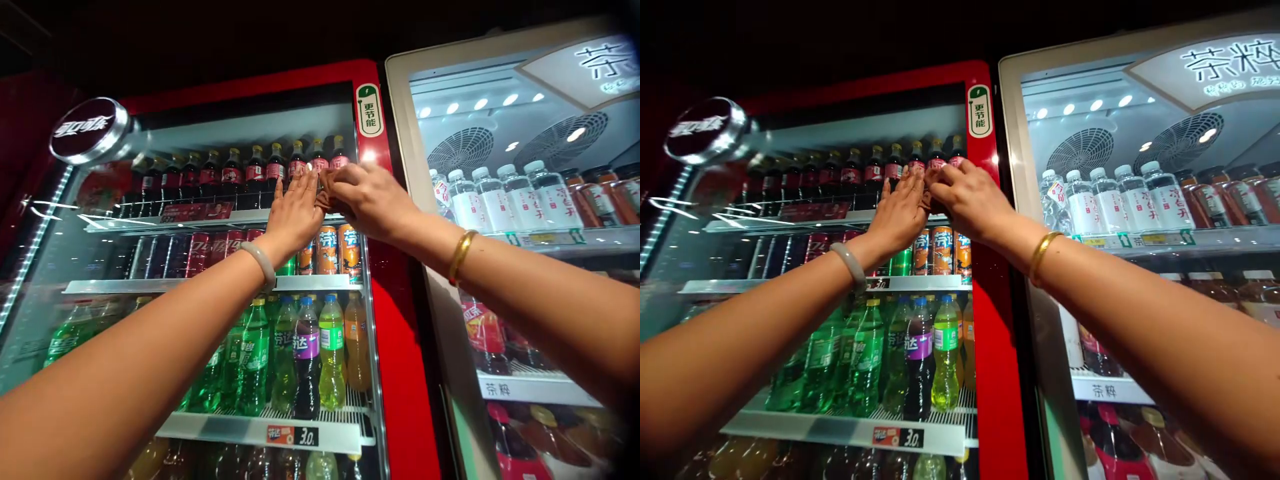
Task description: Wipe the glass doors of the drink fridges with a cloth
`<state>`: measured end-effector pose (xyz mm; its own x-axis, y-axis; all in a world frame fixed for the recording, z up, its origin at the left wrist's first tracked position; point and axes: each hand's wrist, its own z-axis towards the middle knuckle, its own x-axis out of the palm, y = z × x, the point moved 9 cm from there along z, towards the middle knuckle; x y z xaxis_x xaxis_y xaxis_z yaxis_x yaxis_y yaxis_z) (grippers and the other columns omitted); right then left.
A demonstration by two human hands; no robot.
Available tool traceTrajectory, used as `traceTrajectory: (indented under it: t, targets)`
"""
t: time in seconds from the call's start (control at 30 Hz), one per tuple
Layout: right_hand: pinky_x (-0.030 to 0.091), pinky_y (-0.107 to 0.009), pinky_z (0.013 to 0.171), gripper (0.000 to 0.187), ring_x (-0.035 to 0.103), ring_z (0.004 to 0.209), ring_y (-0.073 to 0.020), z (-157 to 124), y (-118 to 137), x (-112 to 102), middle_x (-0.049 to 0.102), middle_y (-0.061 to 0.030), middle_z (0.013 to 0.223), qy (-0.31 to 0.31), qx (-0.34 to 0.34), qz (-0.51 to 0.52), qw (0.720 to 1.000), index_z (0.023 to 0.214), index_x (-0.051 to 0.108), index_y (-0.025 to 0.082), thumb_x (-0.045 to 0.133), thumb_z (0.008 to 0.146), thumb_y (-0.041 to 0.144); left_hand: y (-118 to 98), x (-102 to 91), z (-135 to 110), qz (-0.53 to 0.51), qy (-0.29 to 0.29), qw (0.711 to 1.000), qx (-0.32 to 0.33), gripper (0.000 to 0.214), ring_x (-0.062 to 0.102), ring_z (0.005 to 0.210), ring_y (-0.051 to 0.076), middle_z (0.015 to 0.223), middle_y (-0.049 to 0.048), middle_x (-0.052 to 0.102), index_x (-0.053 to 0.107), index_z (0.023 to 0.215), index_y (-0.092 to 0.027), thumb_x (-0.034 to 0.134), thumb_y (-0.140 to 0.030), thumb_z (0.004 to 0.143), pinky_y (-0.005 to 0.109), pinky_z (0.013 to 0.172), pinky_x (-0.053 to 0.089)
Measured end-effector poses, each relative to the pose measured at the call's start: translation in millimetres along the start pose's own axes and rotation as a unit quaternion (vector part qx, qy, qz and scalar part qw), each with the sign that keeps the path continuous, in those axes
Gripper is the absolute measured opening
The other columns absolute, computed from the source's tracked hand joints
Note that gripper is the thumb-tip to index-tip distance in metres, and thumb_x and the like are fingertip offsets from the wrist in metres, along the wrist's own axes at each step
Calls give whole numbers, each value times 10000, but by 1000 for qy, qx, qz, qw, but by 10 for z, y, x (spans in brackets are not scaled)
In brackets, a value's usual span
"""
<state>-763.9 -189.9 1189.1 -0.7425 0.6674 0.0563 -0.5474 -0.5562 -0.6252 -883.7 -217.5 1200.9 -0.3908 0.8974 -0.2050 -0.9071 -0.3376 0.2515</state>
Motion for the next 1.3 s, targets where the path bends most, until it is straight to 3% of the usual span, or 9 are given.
traceTrajectory:
  t: [0.2,0.33,0.47,0.63,0.73,0.83,0.97,1.1,1.3]
  targets:
    - [432,-487,951,301,543,1141,-321,448,-243,67,629,-135,1296,-45,137,-29,989,1211,701,189,527,982,279,350,-195,218,-21,-18,1000,-10,701,75,1646,244,1762,116,140,183,1669,-133,271,-380,1019,522,1330,-2]
    - [417,-516,953,359,510,1200,-353,750,186,231,622,-129,1325,-33,130,-32,990,1265,693,242,517,1003,412,615,-238,248,-19,-9,1000,-1,705,77,1646,236,1755,127,170,185,1666,-111,271,-376,1019,529,1329,7]
    - [366,-533,989,362,456,1290,-359,570,473,233,640,-97,1341,-15,72,-67,995,1239,714,291,470,1025,451,814,-170,51,-10,20,996,82,703,69,1645,219,1759,112,149,184,1668,-120,267,-371,1017,509,1330,-29]
    - [387,-503,893,349,467,1246,-366,502,-1,136,649,-64,1378,-29,174,-79,981,1177,765,323,460,1029,402,1016,-180,-70,-25,-39,997,67,673,95,1644,219,1752,104,187,222,1662,-126,218,-350,1028,504,1333,-41]
    - [423,-505,869,339,484,1205,-373,738,-12,172,654,-92,1349,-57,206,-70,974,1176,774,284,509,997,394,1070,-215,-91,-37,-77,996,31,686,97,1644,225,1751,117,185,209,1662,-107,246,-330,1015,505,1337,-35]
    - [434,-517,933,356,502,1214,-348,898,378,269,688,-95,1266,-60,142,-47,987,1132,792,281,479,1017,405,1081,-231,-116,-39,-86,995,22,690,101,1644,253,1744,140,196,217,1656,-74,244,-327,1014,543,1334,-19]
    - [436,-453,944,341,520,1211,-279,679,723,315,701,-65,1274,-7,59,-55,997,1162,774,324,457,1037,318,1058,-219,-128,-42,-74,996,34,669,145,1638,258,1739,132,221,266,1649,-109,247,-337,1020,549,1334,33]
    - [430,-426,894,387,543,1159,-264,584,529,262,679,-44,1338,12,41,-78,996,1246,729,333,408,1040,269,1042,-206,-130,-41,-70,996,35,657,163,1634,255,1741,118,228,303,1641,-144,268,-370,1026,536,1333,69]
    - [386,-416,808,398,545,1100,-308,1021,486,303,672,-101,1350,-50,150,-60,986,1285,709,276,421,1010,300,1055,-210,-134,-36,-88,995,32,670,197,1626,230,1725,128,272,296,1636,-86,271,-308,1005,475,1343,85]
